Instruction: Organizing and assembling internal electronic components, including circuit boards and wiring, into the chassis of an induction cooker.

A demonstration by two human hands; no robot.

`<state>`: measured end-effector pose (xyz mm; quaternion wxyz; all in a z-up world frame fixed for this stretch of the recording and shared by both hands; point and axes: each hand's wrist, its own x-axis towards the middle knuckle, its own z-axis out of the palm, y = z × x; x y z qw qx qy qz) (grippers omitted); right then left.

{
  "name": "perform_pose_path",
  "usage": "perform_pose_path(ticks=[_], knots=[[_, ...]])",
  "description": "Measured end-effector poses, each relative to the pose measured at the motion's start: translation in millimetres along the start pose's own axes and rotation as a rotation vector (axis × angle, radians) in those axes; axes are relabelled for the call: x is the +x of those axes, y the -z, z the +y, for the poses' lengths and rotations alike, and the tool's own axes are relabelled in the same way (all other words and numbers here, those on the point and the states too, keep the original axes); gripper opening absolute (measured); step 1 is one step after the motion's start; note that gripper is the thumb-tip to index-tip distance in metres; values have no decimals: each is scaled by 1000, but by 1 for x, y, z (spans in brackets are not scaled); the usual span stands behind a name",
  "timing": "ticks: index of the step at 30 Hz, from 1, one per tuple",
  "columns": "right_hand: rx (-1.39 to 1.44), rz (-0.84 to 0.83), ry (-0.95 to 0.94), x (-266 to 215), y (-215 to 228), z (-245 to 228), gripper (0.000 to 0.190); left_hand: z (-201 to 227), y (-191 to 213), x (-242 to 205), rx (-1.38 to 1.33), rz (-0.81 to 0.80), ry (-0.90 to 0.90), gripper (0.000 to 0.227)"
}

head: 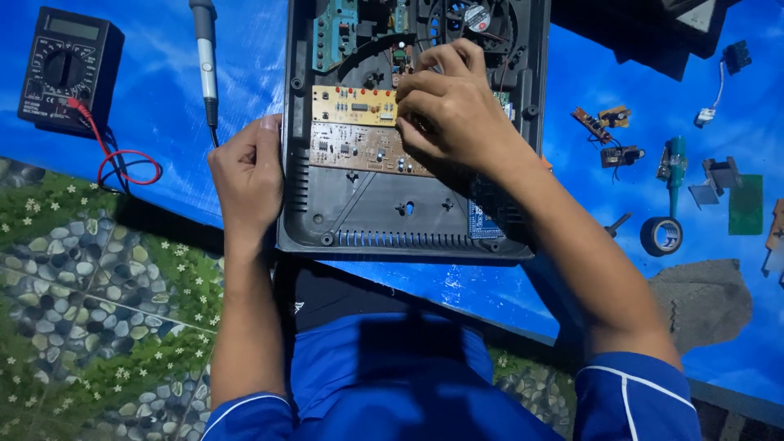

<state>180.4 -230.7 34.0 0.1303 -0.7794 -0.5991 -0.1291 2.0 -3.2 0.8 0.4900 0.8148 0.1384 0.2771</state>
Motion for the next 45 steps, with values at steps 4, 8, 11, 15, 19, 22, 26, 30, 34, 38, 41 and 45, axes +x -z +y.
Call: perform_pose_path(ticks=[4, 8, 11, 15, 19, 22, 26, 30, 34, 38, 41, 45], knots=[[-12, 30, 5, -7, 10, 9, 12, 0, 0, 0, -7, 1, -3, 29], [66, 101, -77, -23, 45, 18, 8, -1, 1, -1, -2, 8, 2, 29], [41, 104, -214, -47, 75, 21, 11, -2, 0, 0, -21, 3, -1, 28], [-23, 16, -402, -93, 98, 38, 30, -3, -1, 0, -4, 8, 7, 28], [-37, -107, -551, -120, 110, 50, 33, 0, -1, -1, -10, 7, 32, 29], [-44, -88, -558, -117, 118, 44, 33, -4, -1, -1, 10, 8, 13, 29], [27, 4, -487, -94, 108, 29, 24, -4, -3, 0, 12, 12, 68, 29], [185, 29, -369, -57, 88, 6, 30, -3, -2, 1, 11, 21, 78, 28], [149, -16, -259, -51, 54, 11, 47, -2, -2, 2, 19, 17, 72, 30], [165, -32, -276, -43, 45, 10, 44, 0, 0, 5, -33, 14, 84, 32], [136, -62, -291, -47, 34, 14, 44, 5, 1, 6, -45, 7, 114, 32], [166, -69, -312, -50, 31, 16, 43, 5, 1, 8, -52, -3, 124, 31]])
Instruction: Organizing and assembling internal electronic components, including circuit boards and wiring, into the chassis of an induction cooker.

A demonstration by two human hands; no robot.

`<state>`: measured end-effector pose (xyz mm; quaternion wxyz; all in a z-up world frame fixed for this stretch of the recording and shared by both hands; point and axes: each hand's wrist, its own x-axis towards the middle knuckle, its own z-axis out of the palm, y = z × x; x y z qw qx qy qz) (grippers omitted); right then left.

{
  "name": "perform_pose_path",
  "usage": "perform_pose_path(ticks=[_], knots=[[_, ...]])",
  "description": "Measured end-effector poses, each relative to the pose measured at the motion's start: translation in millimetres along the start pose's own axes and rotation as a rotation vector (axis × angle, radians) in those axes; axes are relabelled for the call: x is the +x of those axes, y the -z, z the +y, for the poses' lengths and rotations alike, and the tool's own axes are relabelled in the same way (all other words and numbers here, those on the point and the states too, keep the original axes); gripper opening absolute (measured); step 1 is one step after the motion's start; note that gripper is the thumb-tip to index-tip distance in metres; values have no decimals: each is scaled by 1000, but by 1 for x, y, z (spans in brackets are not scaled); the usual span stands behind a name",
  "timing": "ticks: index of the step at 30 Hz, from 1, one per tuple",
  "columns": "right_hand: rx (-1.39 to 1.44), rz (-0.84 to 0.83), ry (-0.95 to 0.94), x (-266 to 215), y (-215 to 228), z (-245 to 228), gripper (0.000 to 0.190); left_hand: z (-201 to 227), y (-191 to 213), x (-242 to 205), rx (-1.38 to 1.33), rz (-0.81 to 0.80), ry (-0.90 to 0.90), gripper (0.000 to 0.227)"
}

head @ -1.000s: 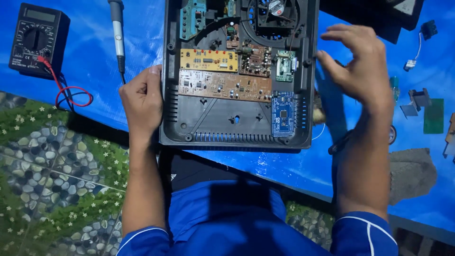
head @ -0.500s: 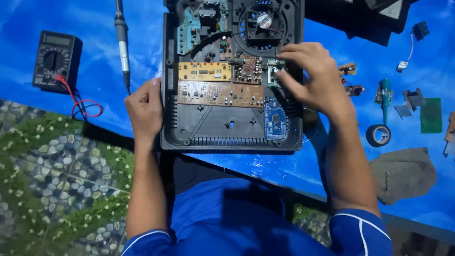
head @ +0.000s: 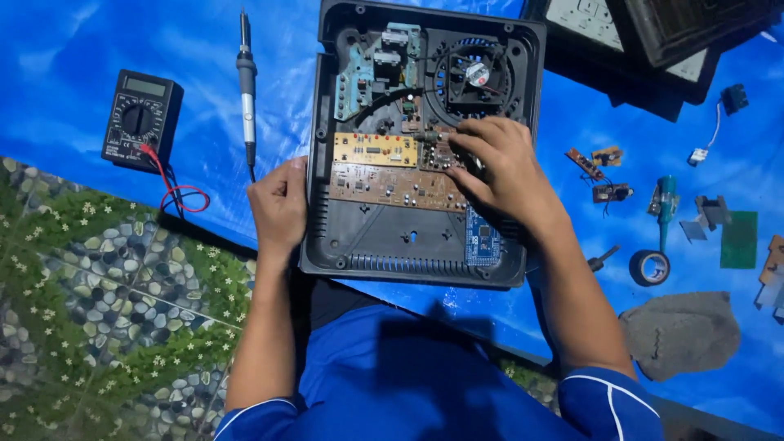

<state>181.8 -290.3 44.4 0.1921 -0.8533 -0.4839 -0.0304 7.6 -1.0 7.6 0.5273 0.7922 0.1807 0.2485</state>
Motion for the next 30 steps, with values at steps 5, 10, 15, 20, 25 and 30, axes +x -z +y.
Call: perform_pose_path(ticks=[5, 10, 15, 20, 25, 30], knots=[[-16, -15, -2, 1, 4, -2, 46, 2, 0, 1, -17, -1, 13, 29], [-18, -25, -6, 3, 4, -4, 47, 2, 1, 3, -47, -4, 18, 29], [1, -26, -24, 6, 6, -6, 49, 1, -1, 3, -37, -11, 13, 28], [15, -15, -29, 7, 5, -9, 49, 1, 1, 5, -55, -18, 19, 29], [29, 14, -35, 7, 10, -9, 50, 2, 1, 6, -63, -30, -4, 29], [72, 110, -63, -11, 40, 9, 50, -4, 2, 5, -42, -43, -22, 29]])
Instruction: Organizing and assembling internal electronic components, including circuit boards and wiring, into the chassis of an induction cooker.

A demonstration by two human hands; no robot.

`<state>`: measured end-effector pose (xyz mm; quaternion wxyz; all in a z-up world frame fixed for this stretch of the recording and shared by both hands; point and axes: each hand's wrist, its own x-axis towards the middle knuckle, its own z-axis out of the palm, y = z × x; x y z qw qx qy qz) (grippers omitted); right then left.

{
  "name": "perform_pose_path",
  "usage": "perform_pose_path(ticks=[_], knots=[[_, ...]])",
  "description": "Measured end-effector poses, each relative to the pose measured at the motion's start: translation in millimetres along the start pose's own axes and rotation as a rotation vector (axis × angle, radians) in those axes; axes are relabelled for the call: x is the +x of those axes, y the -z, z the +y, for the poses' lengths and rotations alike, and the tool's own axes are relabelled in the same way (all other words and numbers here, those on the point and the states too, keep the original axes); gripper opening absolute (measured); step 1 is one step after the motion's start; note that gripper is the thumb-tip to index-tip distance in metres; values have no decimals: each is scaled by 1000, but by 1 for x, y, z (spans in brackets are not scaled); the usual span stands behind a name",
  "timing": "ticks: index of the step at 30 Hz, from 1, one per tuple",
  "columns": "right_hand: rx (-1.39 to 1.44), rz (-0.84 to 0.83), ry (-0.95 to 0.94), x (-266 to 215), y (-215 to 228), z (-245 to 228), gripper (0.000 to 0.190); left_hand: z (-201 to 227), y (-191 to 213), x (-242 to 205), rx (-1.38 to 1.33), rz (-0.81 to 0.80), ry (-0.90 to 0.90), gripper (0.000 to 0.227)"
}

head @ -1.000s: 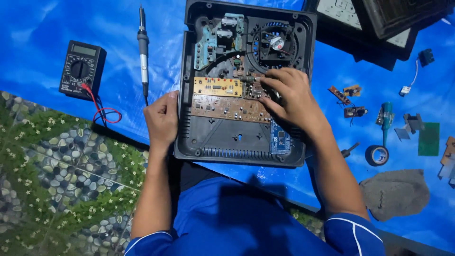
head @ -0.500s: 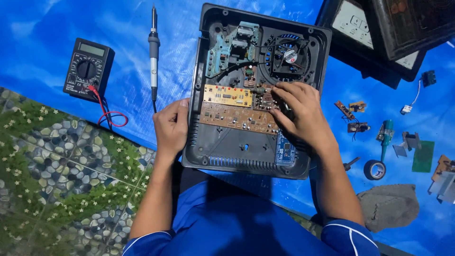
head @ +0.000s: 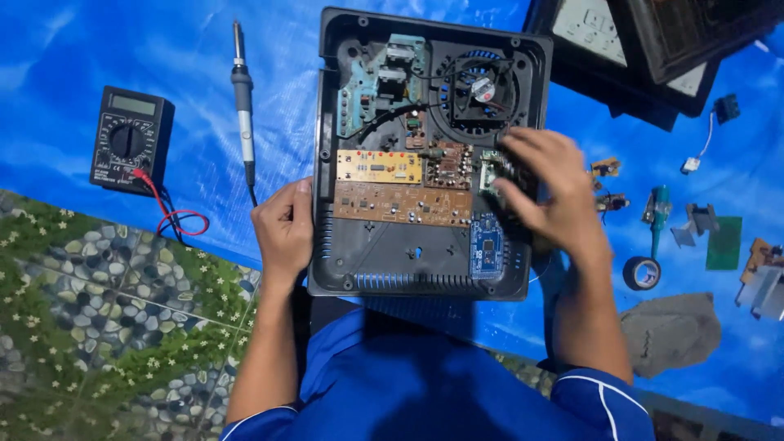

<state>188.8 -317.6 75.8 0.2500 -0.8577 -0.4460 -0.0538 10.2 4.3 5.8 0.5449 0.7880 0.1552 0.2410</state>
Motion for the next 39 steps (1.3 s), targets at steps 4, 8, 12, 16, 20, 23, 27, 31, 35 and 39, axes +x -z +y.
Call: perform_pose_path(ticks=[4, 8, 12, 16, 20, 23, 27, 31, 35, 39], knots=[[14, 39, -179, -28, 25, -16, 45, 3, -1, 0, -3, 0, 9, 30], [94, 40, -316, -64, 9, -27, 44, 1, -3, -1, -3, 21, 20, 32], [185, 81, -434, -76, -7, -48, 40, 4, -3, 1, 25, 20, -6, 31], [161, 136, -466, -78, -11, -48, 48, 10, -4, 0, 25, 22, 7, 30], [90, 120, -410, -72, -10, -47, 48, 16, -3, -1, 98, 18, 4, 31], [-140, 86, -351, -61, -6, -57, 49, 30, -2, 1, 205, 53, -75, 27], [-282, 118, -175, -47, -7, -69, 41, 24, 1, -1, 399, 67, -268, 28], [-187, 57, -36, -43, -31, -66, 42, 16, 5, -3, 289, -73, -262, 29], [-231, -31, -11, -44, -44, -68, 40, 31, 13, -5, 408, -195, -298, 25], [-184, -46, -40, -43, -47, -71, 39, 32, 14, -7, 597, -312, -231, 27]])
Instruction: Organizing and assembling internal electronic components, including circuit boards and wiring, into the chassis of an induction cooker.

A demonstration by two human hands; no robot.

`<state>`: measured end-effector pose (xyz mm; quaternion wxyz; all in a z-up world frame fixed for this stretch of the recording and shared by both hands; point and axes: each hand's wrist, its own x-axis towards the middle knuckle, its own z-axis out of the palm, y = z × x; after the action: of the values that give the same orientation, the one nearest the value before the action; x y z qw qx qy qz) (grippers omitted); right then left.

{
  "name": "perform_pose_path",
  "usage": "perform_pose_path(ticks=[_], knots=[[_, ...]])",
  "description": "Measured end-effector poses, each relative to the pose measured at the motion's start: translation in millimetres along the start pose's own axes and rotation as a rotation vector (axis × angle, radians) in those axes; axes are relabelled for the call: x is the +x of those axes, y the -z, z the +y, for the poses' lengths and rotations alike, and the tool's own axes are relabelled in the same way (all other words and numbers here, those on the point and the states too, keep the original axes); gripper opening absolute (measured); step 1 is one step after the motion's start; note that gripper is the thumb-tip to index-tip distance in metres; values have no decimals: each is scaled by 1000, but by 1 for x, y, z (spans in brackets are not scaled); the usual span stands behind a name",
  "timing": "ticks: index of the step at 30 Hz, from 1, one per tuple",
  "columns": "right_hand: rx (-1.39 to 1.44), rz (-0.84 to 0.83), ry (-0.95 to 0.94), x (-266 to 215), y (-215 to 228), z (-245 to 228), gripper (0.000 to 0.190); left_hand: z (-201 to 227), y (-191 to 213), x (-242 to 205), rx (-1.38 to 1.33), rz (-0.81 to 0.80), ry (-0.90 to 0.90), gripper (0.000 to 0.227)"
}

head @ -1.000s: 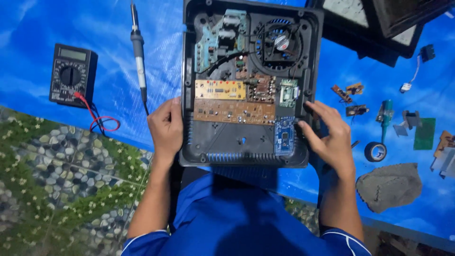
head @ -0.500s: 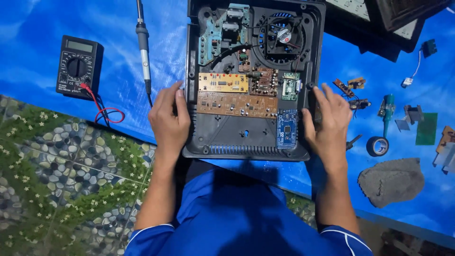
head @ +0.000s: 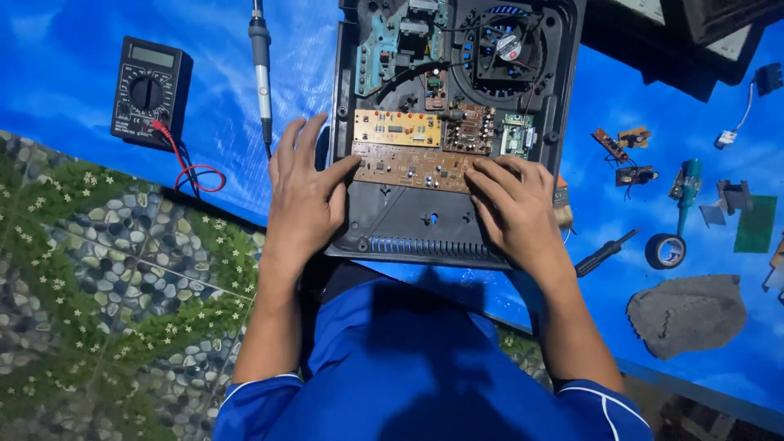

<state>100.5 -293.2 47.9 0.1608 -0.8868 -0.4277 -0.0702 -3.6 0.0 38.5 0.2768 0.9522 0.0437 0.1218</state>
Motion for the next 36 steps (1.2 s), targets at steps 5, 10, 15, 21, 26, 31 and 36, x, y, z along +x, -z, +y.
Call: perform_pose_path(ticks=[5, 10, 15, 21, 26, 31, 36], knots=[[11, -19, -19, -3, -2, 3, 37, 1, 0, 5, 46, -18, -21, 28], [20, -25, -47, -3, -3, 4, 36, 0, -5, 5, 4, -11, -9, 28], [51, 14, -9, -1, -1, 2, 35, -8, -13, 1, 6, 39, -25, 28], [246, 109, -39, -11, 8, 24, 36, -17, -15, -5, -166, 68, -20, 40], [93, 195, -217, -27, 65, 43, 41, -4, -3, -12, -276, 145, 74, 43], [-118, 125, -408, -74, 68, 78, 60, 1, 0, -13, -360, 171, 165, 46], [-32, 88, -528, -96, 57, 89, 49, 2, -4, -10, -376, 201, 158, 29]])
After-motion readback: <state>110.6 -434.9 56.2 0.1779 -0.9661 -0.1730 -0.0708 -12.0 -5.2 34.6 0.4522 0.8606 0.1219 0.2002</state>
